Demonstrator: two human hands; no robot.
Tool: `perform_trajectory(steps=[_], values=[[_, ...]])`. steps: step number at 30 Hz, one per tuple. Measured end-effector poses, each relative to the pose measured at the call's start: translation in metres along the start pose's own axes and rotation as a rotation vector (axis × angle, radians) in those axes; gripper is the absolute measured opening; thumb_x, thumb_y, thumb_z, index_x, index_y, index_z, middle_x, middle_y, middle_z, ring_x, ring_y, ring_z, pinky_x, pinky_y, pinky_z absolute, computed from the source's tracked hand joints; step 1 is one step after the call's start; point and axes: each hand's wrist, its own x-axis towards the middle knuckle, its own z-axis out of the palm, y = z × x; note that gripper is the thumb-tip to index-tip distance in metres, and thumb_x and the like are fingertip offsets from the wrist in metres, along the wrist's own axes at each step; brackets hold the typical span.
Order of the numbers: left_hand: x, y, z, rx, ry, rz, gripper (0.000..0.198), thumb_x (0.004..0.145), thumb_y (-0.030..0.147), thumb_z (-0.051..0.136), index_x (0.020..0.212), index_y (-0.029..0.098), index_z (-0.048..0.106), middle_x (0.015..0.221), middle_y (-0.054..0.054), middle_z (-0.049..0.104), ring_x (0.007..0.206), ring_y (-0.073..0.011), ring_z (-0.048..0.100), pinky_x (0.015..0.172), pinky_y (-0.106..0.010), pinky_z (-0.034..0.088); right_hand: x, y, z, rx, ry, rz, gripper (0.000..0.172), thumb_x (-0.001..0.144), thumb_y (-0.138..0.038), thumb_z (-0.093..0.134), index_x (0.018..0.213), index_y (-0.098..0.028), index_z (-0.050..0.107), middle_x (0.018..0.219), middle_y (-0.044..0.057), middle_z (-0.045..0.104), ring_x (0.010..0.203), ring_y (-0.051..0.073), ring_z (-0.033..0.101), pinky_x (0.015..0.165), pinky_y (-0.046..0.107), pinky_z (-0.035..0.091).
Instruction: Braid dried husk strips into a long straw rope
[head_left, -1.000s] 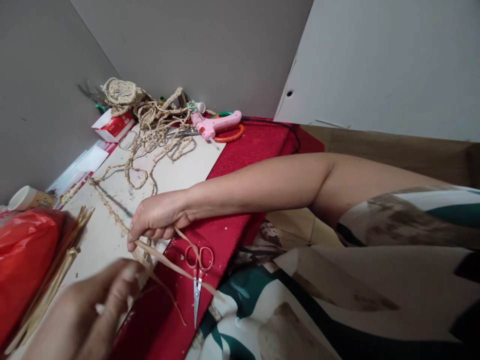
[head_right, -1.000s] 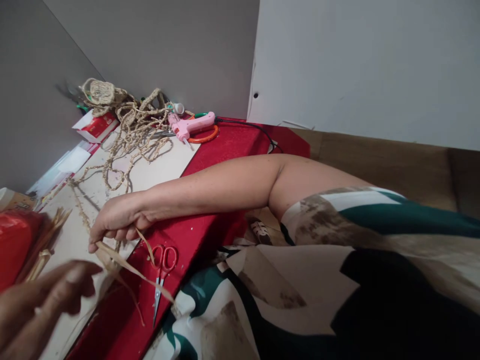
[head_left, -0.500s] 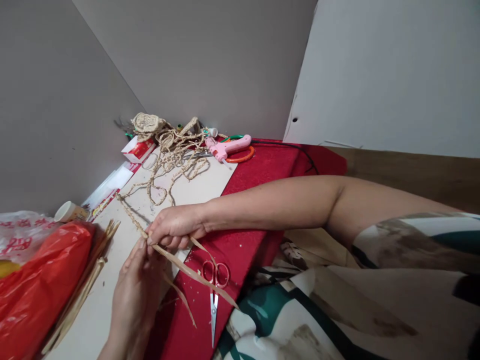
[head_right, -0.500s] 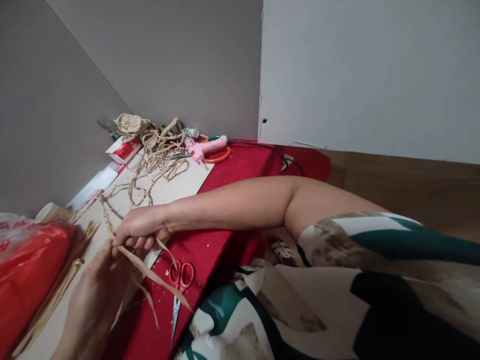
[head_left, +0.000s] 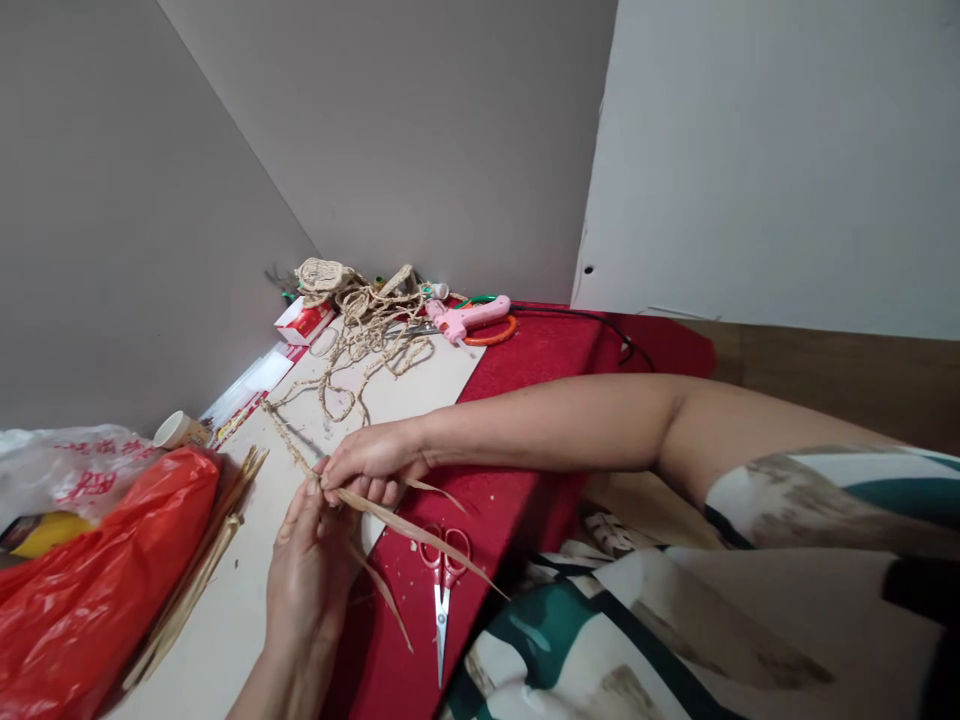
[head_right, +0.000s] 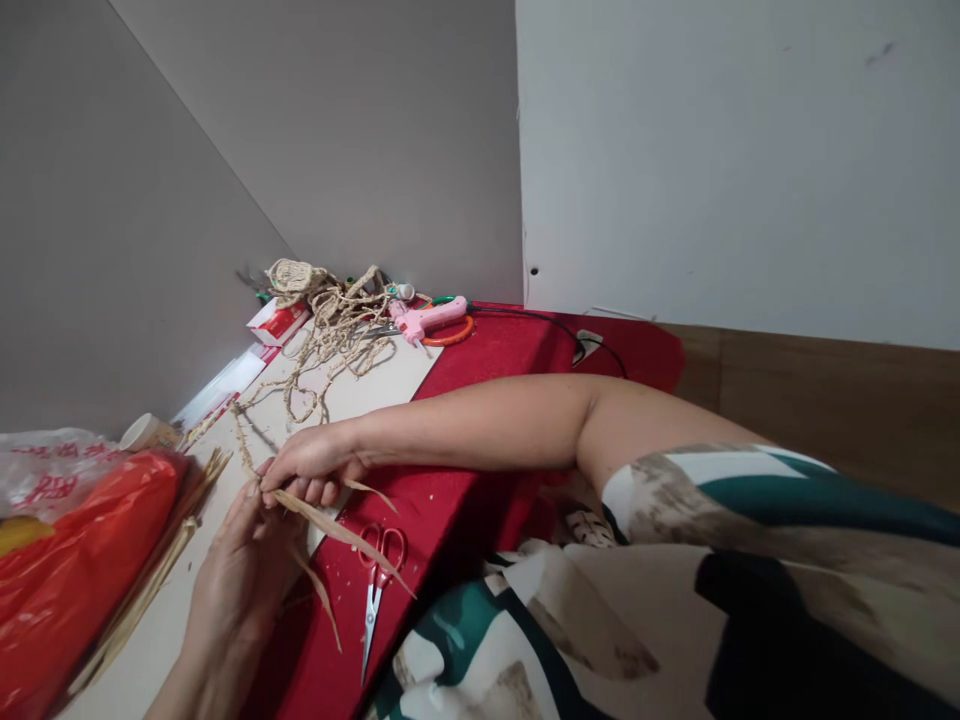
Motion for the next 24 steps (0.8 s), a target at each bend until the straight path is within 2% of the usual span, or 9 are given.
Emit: perform_trajectory(steps=[5, 8, 10, 12, 14, 15, 17, 19, 24], values=[[-0.003, 0.009, 0.004, 0.018, 0.022, -0.003, 0.014, 0.078, 0.027, 0.065, 0.089, 0.018, 0.068, 0.088, -0.006, 0.069, 0.086, -0.0191, 0.067, 0.084, -0.037, 0.055, 0.008, 0.005, -0.008, 0.077, -0.108, 0.031, 0.029, 0.093, -0.036, 0.04, 0.075, -0.014, 0.045, 0.045, -0.012, 0.022, 0.031, 0.002, 0.017, 0.032, 0.01, 0.016], [-0.002, 0.015, 0.004, 0.023, 0.008, 0.031, 0.014, 0.074, 0.027, 0.07, 0.082, 0.017, 0.068, 0.091, -0.005, 0.068, 0.079, -0.0163, 0.065, 0.078, -0.034, 0.056, 0.01, 0.009, -0.007, 0.064, -0.155, 0.055, 0.037, 0.091, -0.048, 0.04, 0.074, -0.015, 0.045, 0.045, -0.012, 0.02, 0.031, 0.002, 0.016, 0.032, 0.011, 0.017], [0.001, 0.02, 0.002, 0.0, 0.008, 0.012, 0.01, 0.076, 0.026, 0.067, 0.08, 0.016, 0.065, 0.092, -0.005, 0.068, 0.074, -0.0148, 0.064, 0.072, -0.032, 0.056, 0.01, 0.011, -0.004, 0.01, -0.161, 0.055, 0.039, 0.091, -0.049, 0.039, 0.074, -0.015, 0.044, 0.045, -0.012, 0.02, 0.031, 0.002, 0.014, 0.033, 0.011, 0.016], [0.007, 0.027, -0.003, -0.058, 0.059, -0.035, 0.01, 0.082, 0.023, 0.059, 0.075, 0.016, 0.061, 0.082, -0.004, 0.067, 0.068, -0.0134, 0.063, 0.067, -0.03, 0.056, 0.008, 0.013, -0.001, -0.097, -0.166, 0.022, 0.037, 0.091, -0.046, 0.042, 0.074, -0.015, 0.046, 0.045, -0.012, 0.023, 0.031, 0.002, 0.018, 0.034, 0.013, 0.018], [0.017, 0.034, -0.012, -0.123, 0.106, -0.068, 0.016, 0.086, 0.018, 0.051, 0.07, 0.016, 0.055, 0.06, 0.002, 0.056, 0.052, -0.0088, 0.056, 0.056, -0.023, 0.053, 0.007, 0.014, 0.001, -0.274, -0.127, -0.038, 0.033, 0.09, -0.043, 0.048, 0.076, -0.013, 0.051, 0.046, -0.01, 0.032, 0.033, 0.003, 0.029, 0.035, 0.014, 0.024], [0.024, 0.037, -0.018, -0.126, 0.104, -0.061, 0.018, 0.087, 0.016, 0.048, 0.069, 0.015, 0.053, 0.051, 0.005, 0.046, 0.042, -0.0057, 0.047, 0.048, -0.018, 0.048, 0.006, 0.014, 0.001, -0.371, -0.086, -0.066, 0.031, 0.088, -0.041, 0.05, 0.077, -0.012, 0.054, 0.048, -0.008, 0.037, 0.035, 0.003, 0.034, 0.036, 0.015, 0.027], [0.038, 0.045, -0.032, -0.042, 0.099, -0.01, 0.019, 0.087, 0.014, 0.045, 0.068, 0.015, 0.049, 0.046, 0.009, 0.029, 0.032, -0.0028, 0.027, 0.033, -0.013, 0.028, 0.007, 0.014, -0.001, -0.523, 0.03, -0.096, 0.027, 0.086, -0.038, 0.053, 0.08, -0.012, 0.056, 0.053, -0.006, 0.046, 0.039, 0.004, 0.043, 0.038, 0.016, 0.033], [0.052, 0.053, -0.046, 0.111, 0.155, 0.075, 0.02, 0.085, 0.014, 0.043, 0.066, 0.017, 0.045, 0.045, 0.01, 0.024, 0.031, -0.0039, 0.02, 0.029, -0.015, 0.018, 0.01, 0.014, -0.004, -0.602, 0.134, -0.124, 0.023, 0.086, -0.035, 0.053, 0.079, -0.012, 0.056, 0.055, -0.005, 0.049, 0.041, 0.005, 0.045, 0.041, 0.017, 0.036], [0.082, 0.084, -0.061, 0.299, 0.213, 0.267, 0.02, 0.078, 0.02, 0.049, 0.063, 0.02, 0.035, 0.044, 0.011, 0.02, 0.033, -0.0044, 0.016, 0.032, -0.017, 0.016, 0.018, 0.011, -0.013, -0.707, 0.239, -0.238, 0.021, 0.084, -0.031, 0.053, 0.074, -0.012, 0.055, 0.053, -0.004, 0.051, 0.042, 0.006, 0.047, 0.045, 0.018, 0.039]])
